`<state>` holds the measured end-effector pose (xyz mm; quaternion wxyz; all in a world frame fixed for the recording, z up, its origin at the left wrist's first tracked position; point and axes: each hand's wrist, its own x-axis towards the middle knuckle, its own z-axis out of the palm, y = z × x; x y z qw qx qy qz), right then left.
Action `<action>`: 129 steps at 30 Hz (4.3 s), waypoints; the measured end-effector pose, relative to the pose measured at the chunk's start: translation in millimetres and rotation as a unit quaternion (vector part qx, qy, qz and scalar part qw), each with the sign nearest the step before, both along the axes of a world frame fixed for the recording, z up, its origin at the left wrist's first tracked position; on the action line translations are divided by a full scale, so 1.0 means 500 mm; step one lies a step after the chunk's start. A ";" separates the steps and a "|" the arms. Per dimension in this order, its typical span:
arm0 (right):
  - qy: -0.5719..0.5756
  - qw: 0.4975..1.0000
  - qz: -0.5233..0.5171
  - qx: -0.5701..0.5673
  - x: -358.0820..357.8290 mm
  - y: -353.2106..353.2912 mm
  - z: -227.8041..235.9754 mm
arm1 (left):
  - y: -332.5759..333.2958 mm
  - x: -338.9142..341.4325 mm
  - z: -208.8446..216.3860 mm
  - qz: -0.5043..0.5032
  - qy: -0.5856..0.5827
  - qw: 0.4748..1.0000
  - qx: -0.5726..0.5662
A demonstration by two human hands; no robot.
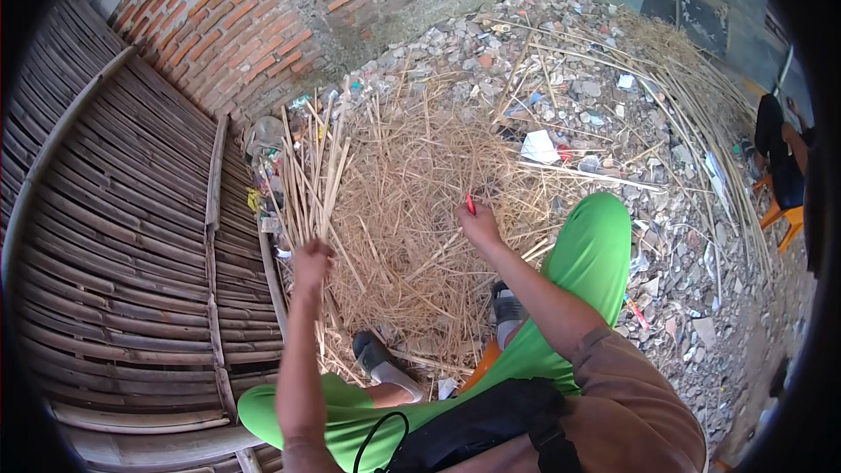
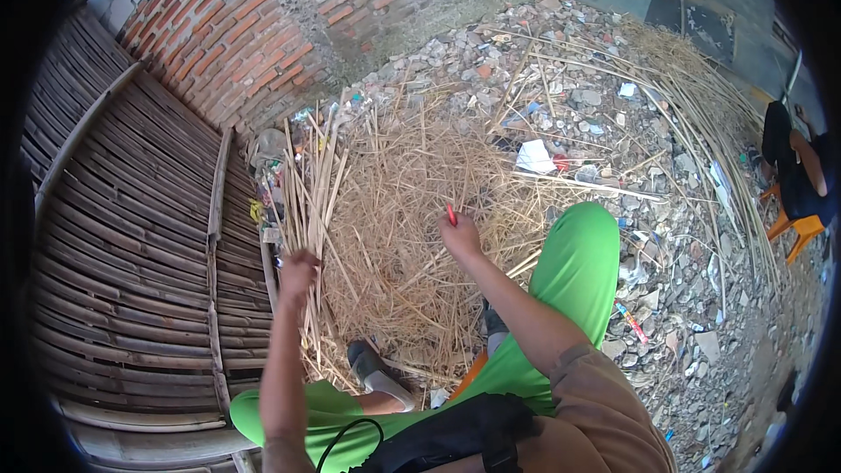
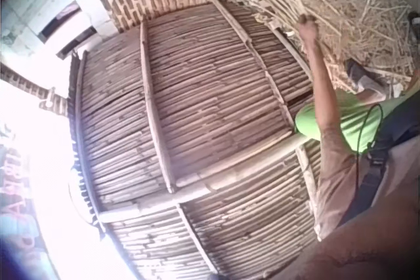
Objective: The person scrapes a long bamboo strip using a small handheld blade to refine its surface, handling the strip by hand and turning it over to work on different sections while seated.
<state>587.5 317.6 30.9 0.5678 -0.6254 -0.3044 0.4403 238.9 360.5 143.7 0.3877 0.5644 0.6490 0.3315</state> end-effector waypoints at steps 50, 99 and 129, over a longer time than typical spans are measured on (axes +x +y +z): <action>-0.450 0.746 0.468 -0.148 -0.028 -0.044 -0.168 | -0.038 -0.374 0.070 -0.143 0.410 0.878 0.200; -0.441 0.815 0.363 -0.098 -0.040 -0.037 -0.189 | -0.126 -0.409 0.108 -0.036 0.327 0.931 0.156; -0.428 0.852 0.260 -0.155 0.006 -0.025 -0.199 | -0.093 -0.368 0.016 0.016 0.372 0.907 0.196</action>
